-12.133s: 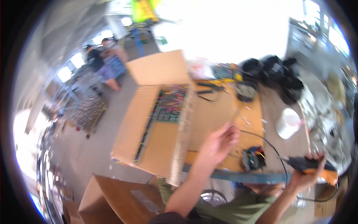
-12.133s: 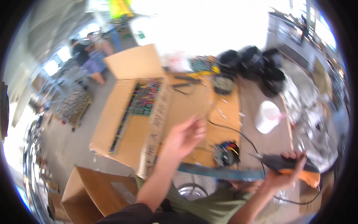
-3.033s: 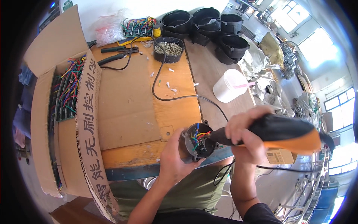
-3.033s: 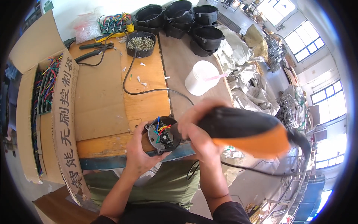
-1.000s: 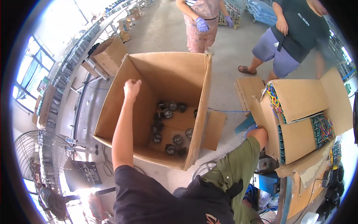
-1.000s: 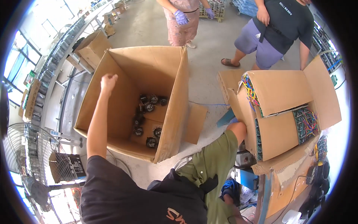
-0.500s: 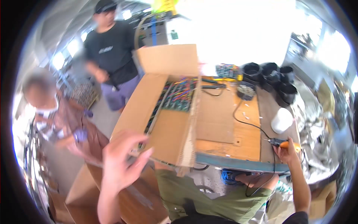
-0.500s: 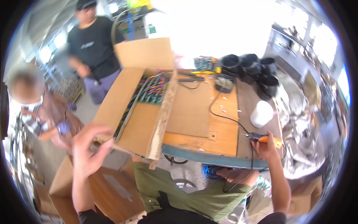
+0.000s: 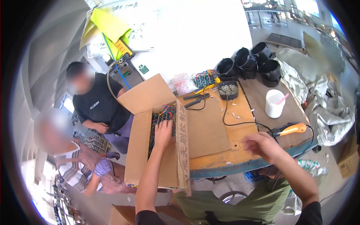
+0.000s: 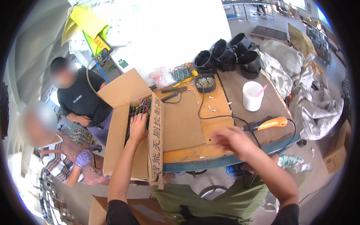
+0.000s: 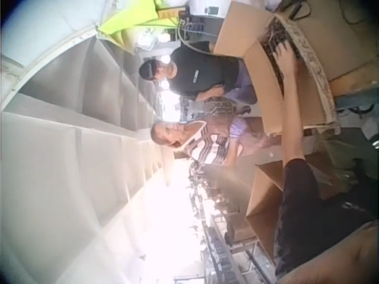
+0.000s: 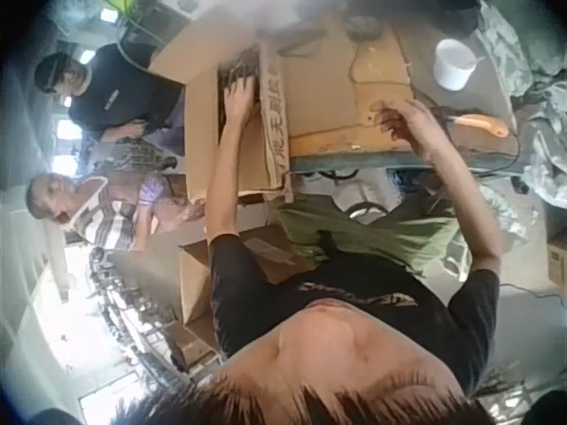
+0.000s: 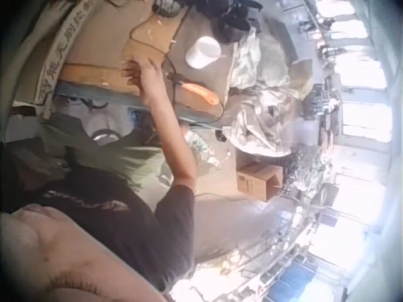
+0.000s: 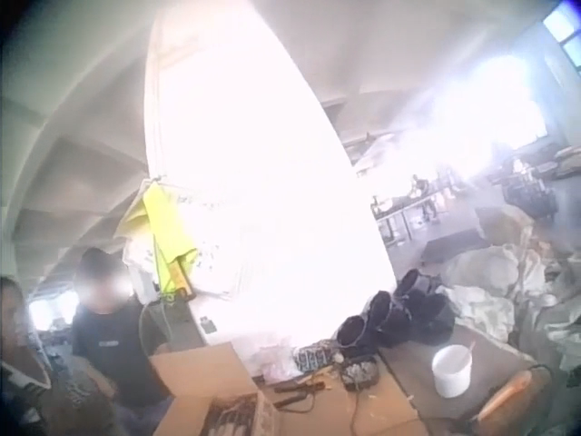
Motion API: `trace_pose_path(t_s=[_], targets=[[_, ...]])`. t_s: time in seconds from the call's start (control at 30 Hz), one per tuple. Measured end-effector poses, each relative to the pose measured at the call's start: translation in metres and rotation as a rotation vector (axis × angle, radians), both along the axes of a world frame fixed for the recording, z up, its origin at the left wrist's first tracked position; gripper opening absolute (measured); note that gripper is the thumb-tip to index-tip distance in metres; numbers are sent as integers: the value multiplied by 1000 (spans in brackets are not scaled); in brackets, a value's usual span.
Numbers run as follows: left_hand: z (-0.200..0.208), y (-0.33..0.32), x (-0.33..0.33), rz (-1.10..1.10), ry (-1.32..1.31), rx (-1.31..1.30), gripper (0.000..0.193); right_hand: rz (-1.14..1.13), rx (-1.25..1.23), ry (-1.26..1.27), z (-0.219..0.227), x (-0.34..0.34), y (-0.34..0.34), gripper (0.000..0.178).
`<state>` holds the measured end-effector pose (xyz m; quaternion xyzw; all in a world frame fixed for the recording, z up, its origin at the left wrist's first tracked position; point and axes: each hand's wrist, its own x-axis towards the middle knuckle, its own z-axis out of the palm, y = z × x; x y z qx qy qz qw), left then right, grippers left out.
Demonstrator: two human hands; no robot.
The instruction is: The person assembles electronic components by applying a substance with a brush to a small module, inserting a circuit board into a metal housing, and then using a power screwdriver to secure the components with screws.
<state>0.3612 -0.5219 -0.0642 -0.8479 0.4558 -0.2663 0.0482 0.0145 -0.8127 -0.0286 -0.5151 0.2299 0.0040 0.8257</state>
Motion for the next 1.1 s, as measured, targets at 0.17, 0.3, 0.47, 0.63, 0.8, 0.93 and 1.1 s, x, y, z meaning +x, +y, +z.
trace_pose_path(t_s=[0.17, 0.3, 0.47, 0.63, 0.8, 0.93, 1.1], targets=[[-4, 16, 5, -100, -214, 135, 40, 278, -337, -236, 38, 113, 77, 36], [11, -5, -2, -22, -121, -260, 40, 120, -790, -310, 37, 208, 99, 33], [13, 28, -1, -59, 61, -453, 34, 2, -1049, -239, 37, 241, 122, 27], [22, 67, -46, -34, 196, -803, 20, 41, -1482, -531, 30, 215, 142, 47], [46, 78, -78, -47, 570, -1130, 16, -30, -1604, -726, 45, 213, 164, 64], [34, 114, -119, 123, 1046, -1646, 17, -163, -1380, -723, 35, 174, 193, 62], [6, 135, -167, 40, 1301, -2150, 17, 57, -1287, -671, 25, 127, 211, 57]])
